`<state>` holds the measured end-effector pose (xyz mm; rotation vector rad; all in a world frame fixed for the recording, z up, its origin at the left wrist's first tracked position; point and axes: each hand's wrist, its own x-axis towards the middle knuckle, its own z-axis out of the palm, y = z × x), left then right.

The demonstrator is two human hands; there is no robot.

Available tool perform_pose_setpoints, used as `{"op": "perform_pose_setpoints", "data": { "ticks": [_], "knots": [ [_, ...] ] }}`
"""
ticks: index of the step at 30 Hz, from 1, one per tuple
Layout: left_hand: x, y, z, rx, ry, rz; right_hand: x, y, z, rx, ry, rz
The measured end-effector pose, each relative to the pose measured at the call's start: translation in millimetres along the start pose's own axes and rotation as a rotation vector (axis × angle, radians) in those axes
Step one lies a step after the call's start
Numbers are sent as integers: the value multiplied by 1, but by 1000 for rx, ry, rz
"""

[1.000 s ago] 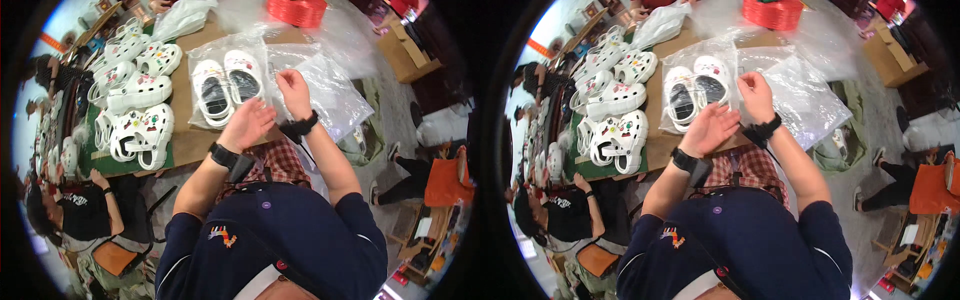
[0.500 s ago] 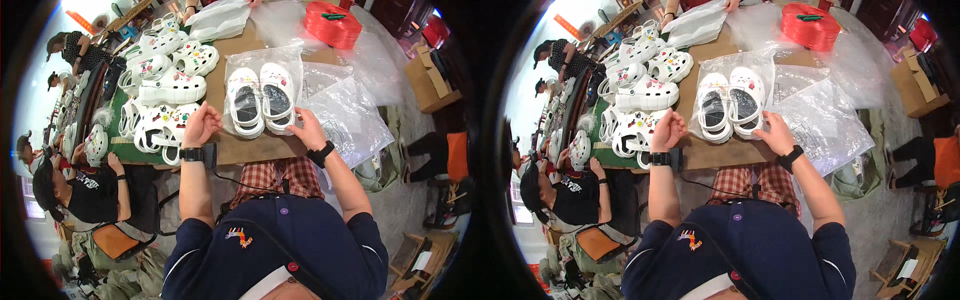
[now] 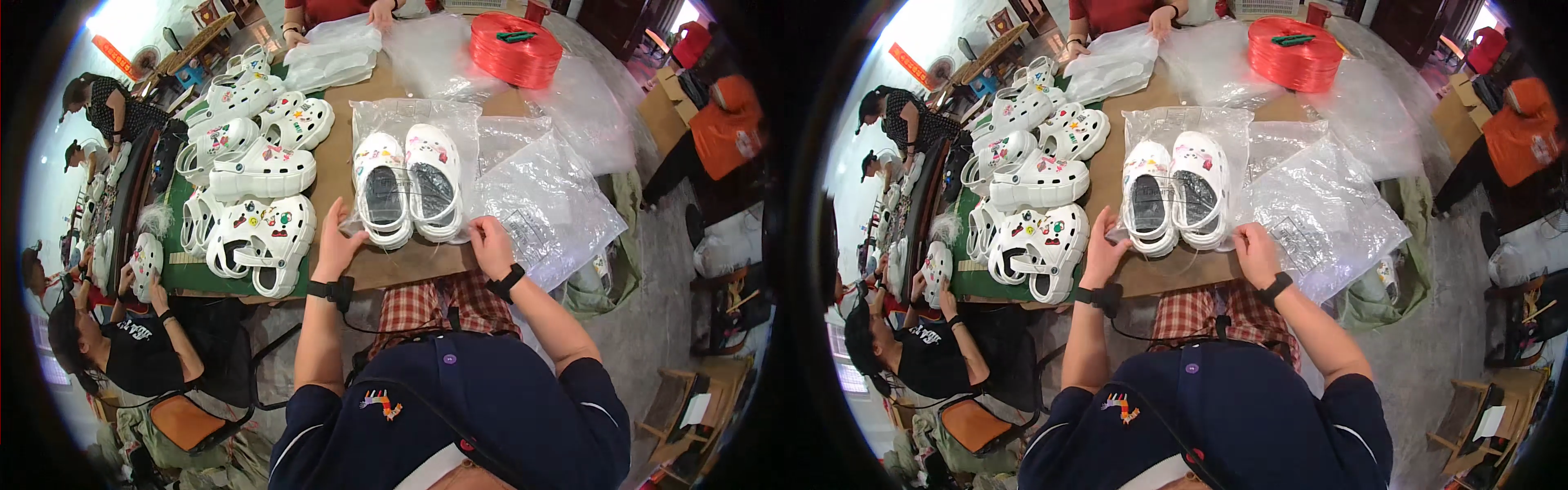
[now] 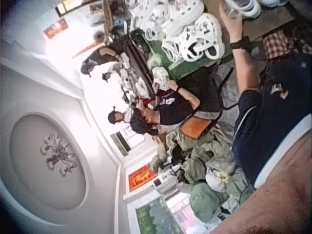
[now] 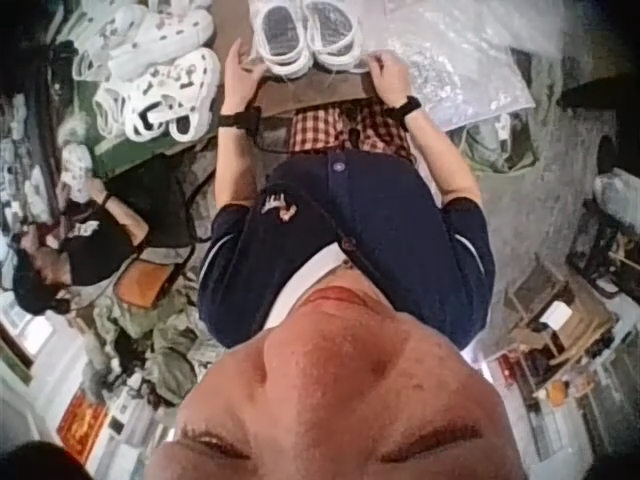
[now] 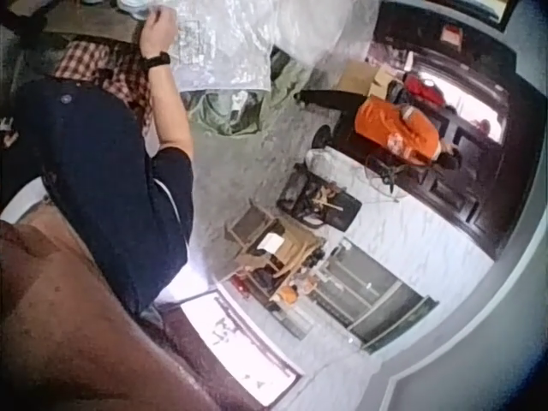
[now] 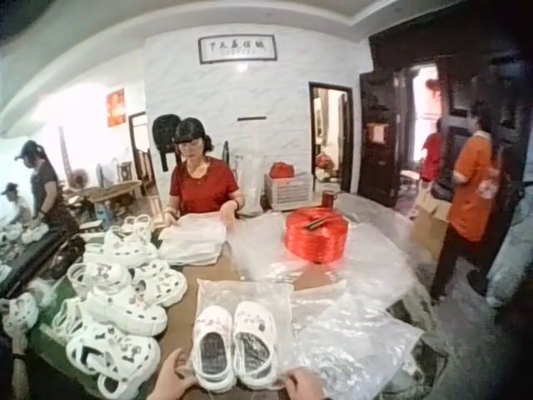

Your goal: Packaging finished shoes into plastic bags and preparing them for shipping in a workshop setting.

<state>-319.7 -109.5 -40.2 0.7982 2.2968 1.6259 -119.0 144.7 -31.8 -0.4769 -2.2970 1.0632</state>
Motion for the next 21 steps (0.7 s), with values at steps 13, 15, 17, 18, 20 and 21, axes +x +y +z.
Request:
{"op": "perform_pose_setpoints", "data": {
  "ticks": [13,15,17,18,20,21],
  "knots": [
    [60,73,-10,234,316,242,80,-41,-13,201,31,148],
    [84,103,-24,322,335,251,111,-43,-24,228,33,124],
    [106,121,-41,310,375,228,138,-64,-39,262,74,156],
    [117,133,-48,333,353,168,152,-65,-47,275,89,136],
    [133,146,-69,543,429,303,177,-71,-67,209,144,30],
    [140,154,-78,540,434,314,189,-74,-77,209,152,20]
  ]
}}
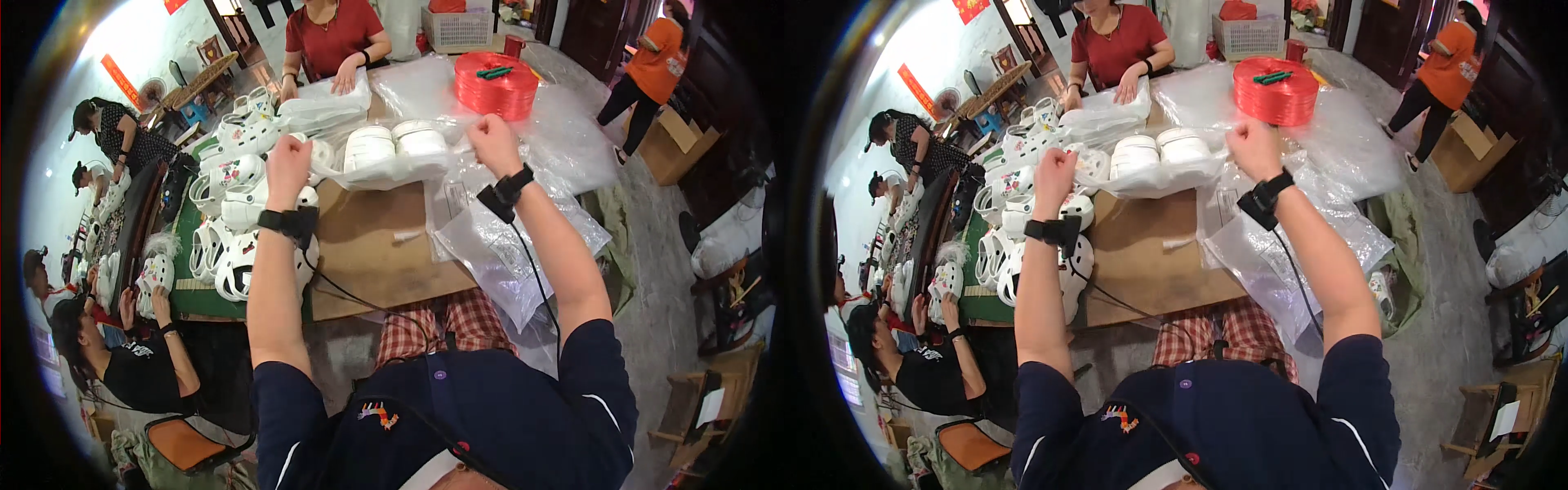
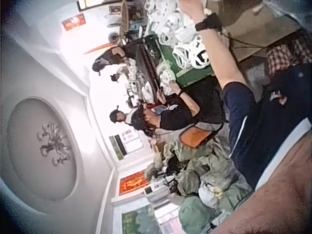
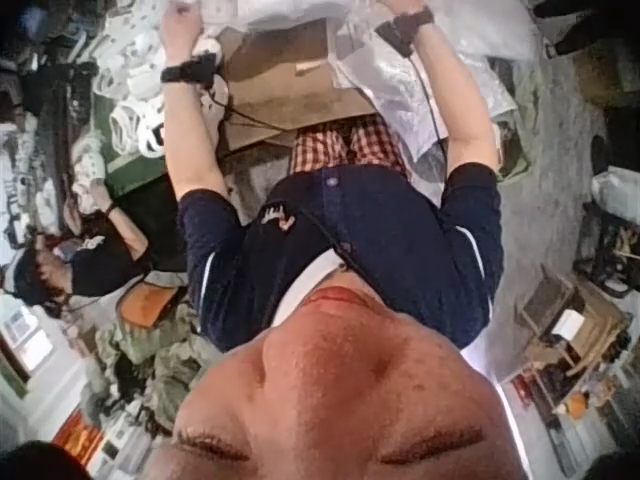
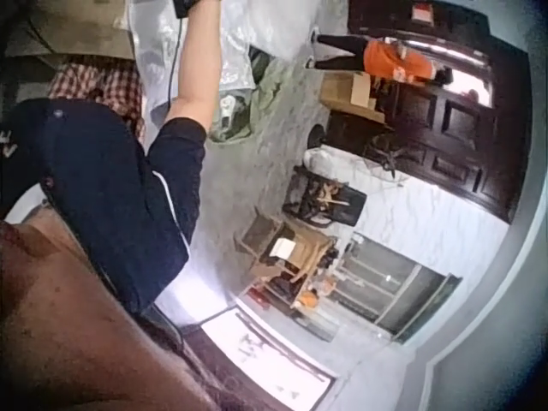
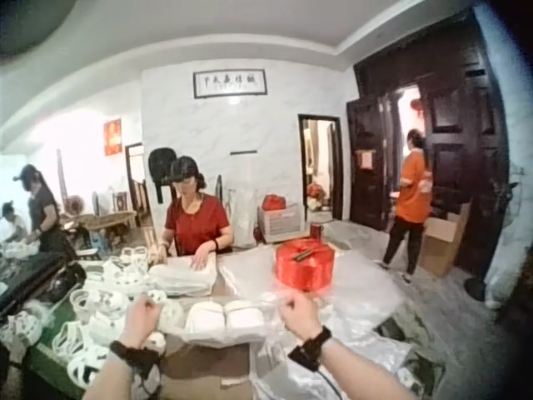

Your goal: Packaging finished shoes into plastic bags and preparing them for shipping in a workshop setting.

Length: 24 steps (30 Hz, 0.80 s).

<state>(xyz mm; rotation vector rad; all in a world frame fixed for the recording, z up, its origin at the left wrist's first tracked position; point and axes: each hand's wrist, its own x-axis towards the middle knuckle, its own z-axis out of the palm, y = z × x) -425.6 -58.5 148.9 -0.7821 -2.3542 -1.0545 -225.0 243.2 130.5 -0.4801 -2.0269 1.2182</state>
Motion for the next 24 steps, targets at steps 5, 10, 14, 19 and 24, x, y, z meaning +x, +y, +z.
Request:
{"op": "perform_pose_setpoints", "data": {
  "ticks": [5,10,14,19,24],
  "knots": [
    [54,42,-43,115,-238,-133,35,-50,-32,127,-48,143],
    [91,41,-42,419,-491,-49,54,-70,-37,119,-114,161],
    [101,70,-24,124,-525,-56,64,-71,-64,65,15,109],
    [107,113,1,-381,-668,-255,41,-88,-118,176,138,14],
    [78,72,35,-623,-741,-289,-88,-115,-97,195,-67,-85]
  ]
}}
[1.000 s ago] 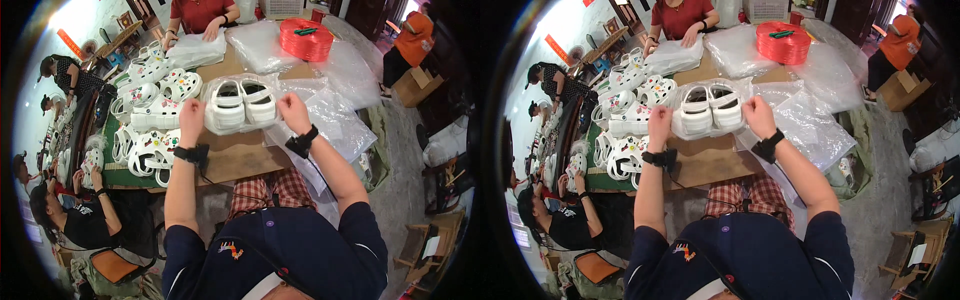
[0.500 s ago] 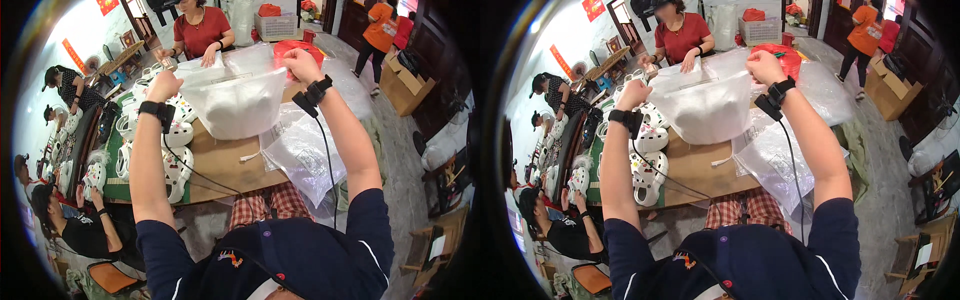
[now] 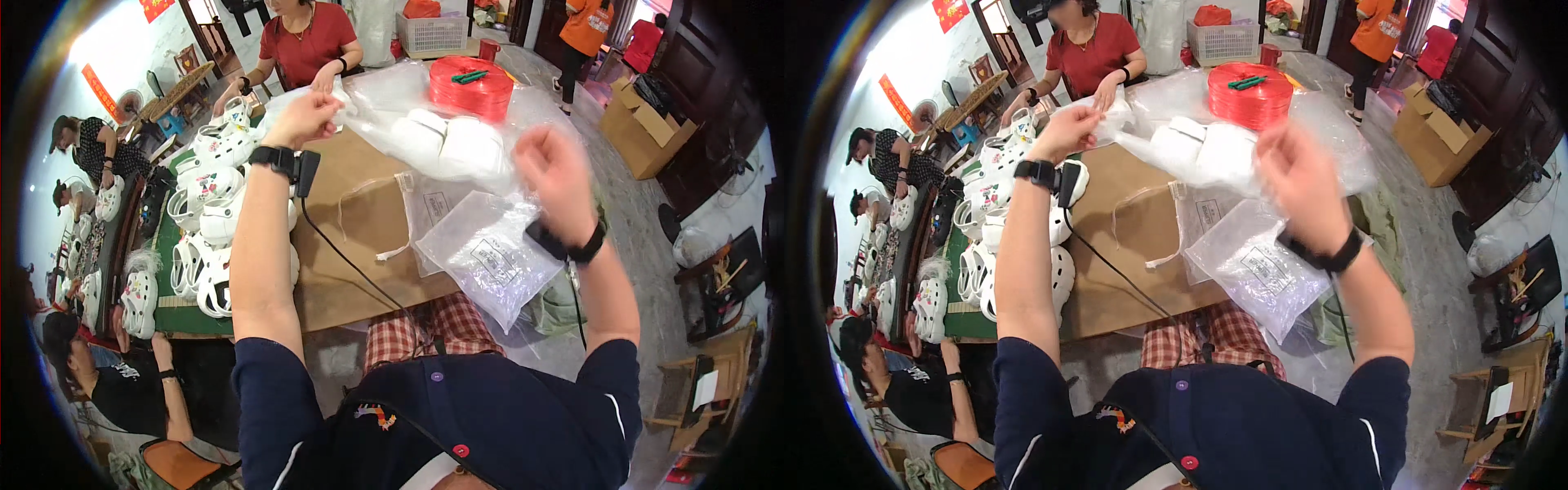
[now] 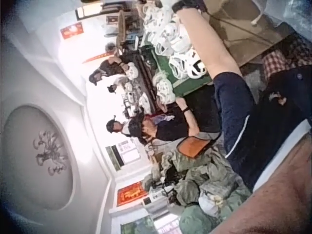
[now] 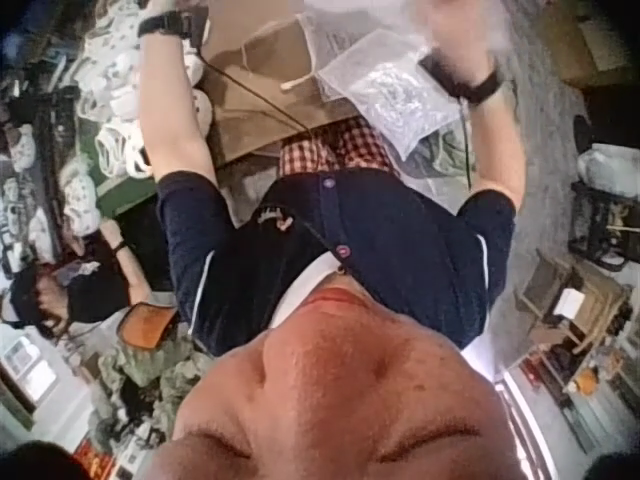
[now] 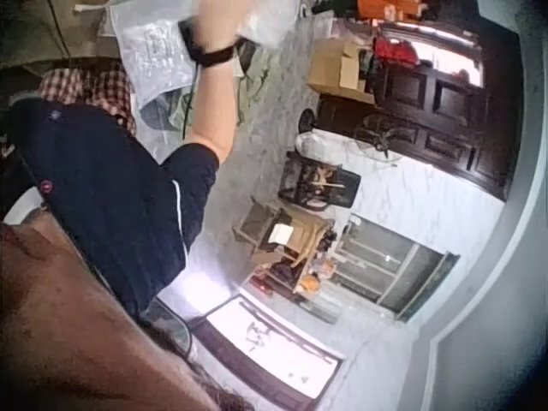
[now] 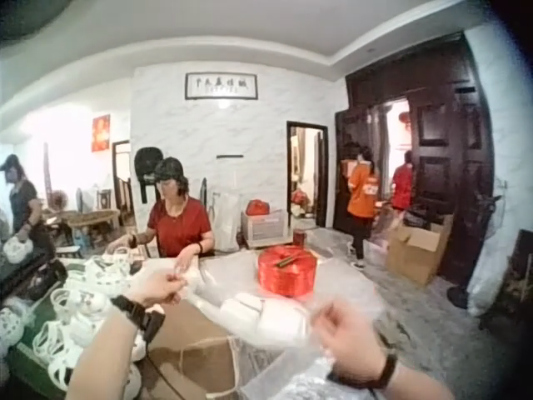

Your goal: Packaging finished shoes into plastic bags and preparing them for shipping in a workshop setting.

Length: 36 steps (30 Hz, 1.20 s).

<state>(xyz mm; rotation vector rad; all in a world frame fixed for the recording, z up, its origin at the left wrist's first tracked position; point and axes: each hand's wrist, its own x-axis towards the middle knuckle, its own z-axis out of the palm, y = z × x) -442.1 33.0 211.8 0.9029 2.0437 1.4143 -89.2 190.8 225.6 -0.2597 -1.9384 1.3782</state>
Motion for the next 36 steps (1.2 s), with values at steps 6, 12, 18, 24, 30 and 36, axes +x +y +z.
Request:
{"op": "perform_pose_setpoints", "data": {
  "ticks": [6,12,18,24,30,36],
  "knots": [
    [4,-204,5,145,51,-50,-128,96,114,-468,-657,-124],
    [-50,-247,19,-339,260,-405,-154,129,150,-485,-923,23],
    [-117,-208,58,-474,-65,-685,-104,91,109,-348,-503,-26],
    [-147,-212,111,-597,-16,-619,-86,183,11,-640,110,124],
    [-120,-205,133,-684,153,-465,-83,200,46,-396,-41,143],
    [-99,-213,92,-996,325,-410,-54,247,55,-402,-60,151]
  ]
}}
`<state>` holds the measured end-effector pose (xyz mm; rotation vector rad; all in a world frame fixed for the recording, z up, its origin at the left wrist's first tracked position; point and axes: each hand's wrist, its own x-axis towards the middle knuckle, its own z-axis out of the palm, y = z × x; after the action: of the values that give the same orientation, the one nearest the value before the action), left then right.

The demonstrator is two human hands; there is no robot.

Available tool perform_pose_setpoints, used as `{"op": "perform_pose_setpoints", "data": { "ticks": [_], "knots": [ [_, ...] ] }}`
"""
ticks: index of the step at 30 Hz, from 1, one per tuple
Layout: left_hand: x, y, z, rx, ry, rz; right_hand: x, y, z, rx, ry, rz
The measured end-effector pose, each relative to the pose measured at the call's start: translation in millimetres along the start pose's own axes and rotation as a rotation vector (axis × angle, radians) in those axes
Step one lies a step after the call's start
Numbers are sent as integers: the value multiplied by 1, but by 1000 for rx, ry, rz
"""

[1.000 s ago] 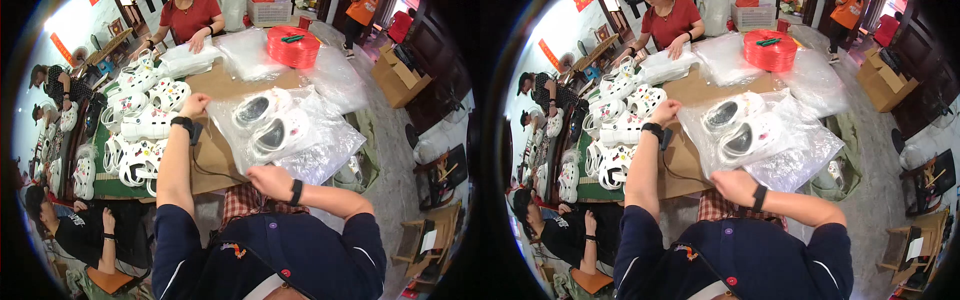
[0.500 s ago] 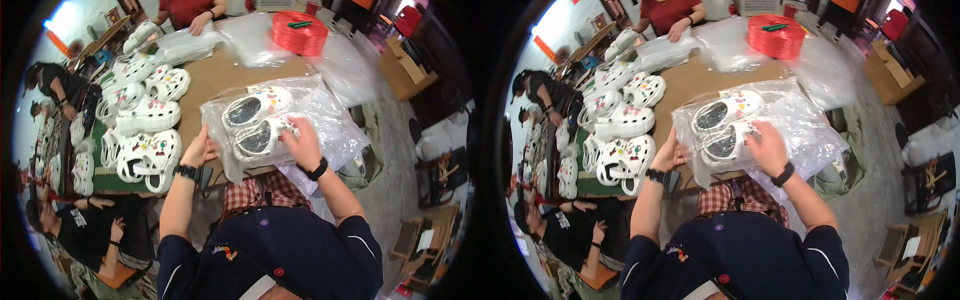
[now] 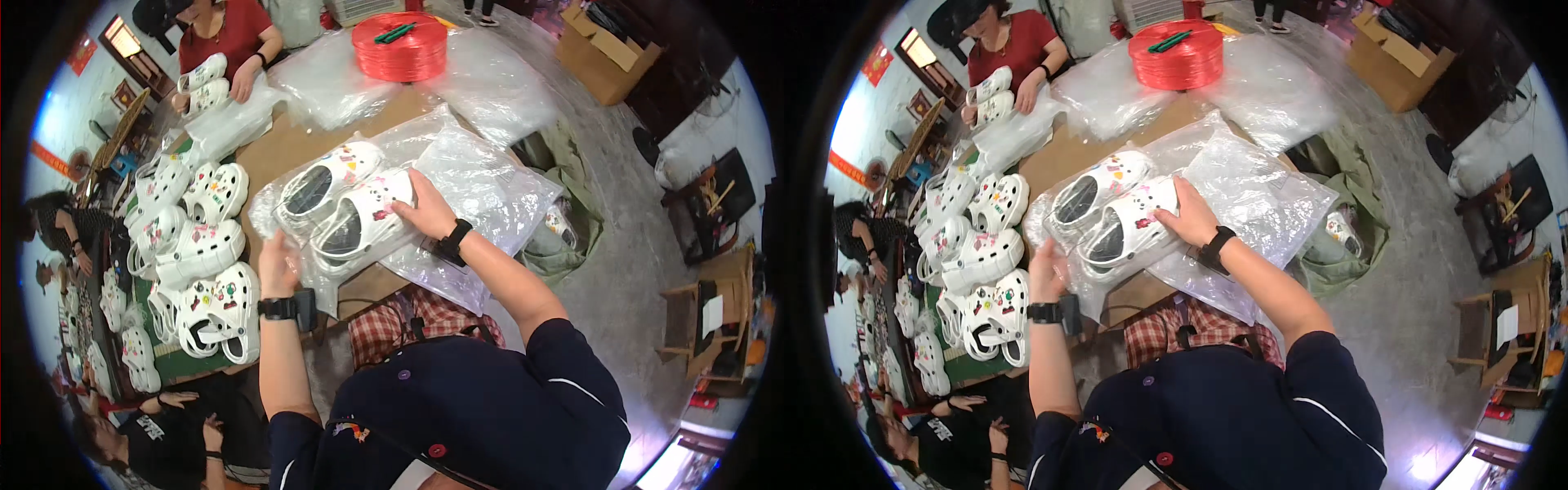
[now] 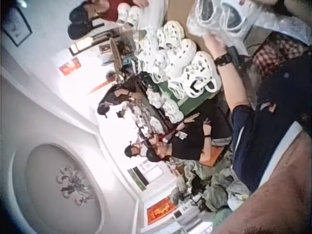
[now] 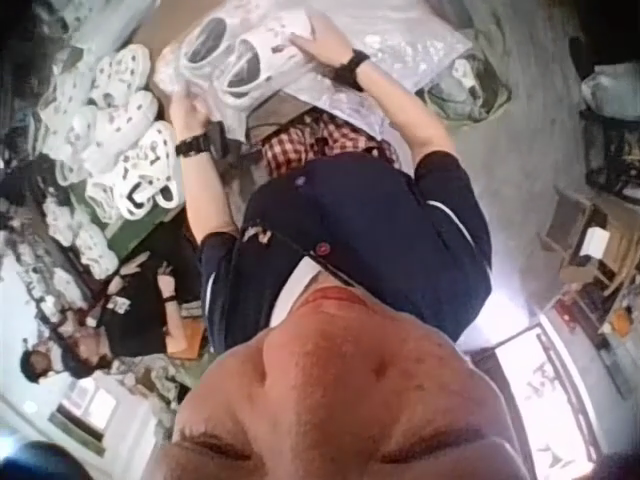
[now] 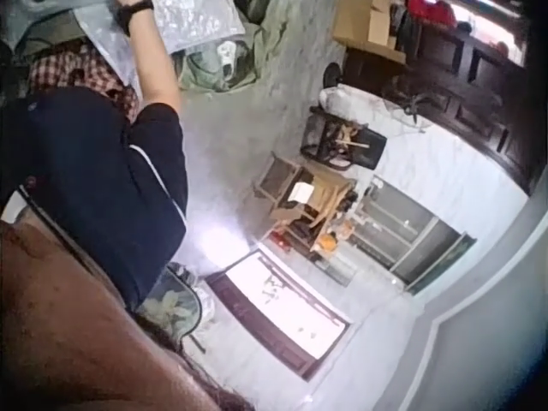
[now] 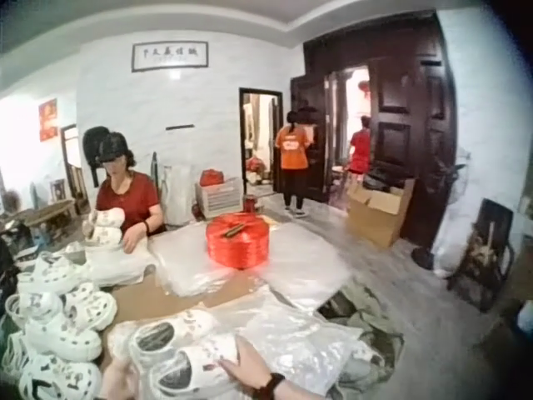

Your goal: Packaging finished shoes into plastic bags and preparing them for shipping in a workshop setting.

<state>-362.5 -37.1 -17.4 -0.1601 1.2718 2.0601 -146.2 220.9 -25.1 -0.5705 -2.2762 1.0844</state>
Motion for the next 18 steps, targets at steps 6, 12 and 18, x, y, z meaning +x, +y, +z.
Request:
{"op": "perform_pose_setpoints", "data": {
  "ticks": [6,12,18],
  "knots": [
    [-52,63,30,118,-7,277,-43,18,-34,-697,-238,190],
    [-96,135,41,-6,0,321,-4,2,10,-696,-333,269],
    [-157,165,83,-91,-120,256,104,18,51,-293,-275,633]
  ]
}}
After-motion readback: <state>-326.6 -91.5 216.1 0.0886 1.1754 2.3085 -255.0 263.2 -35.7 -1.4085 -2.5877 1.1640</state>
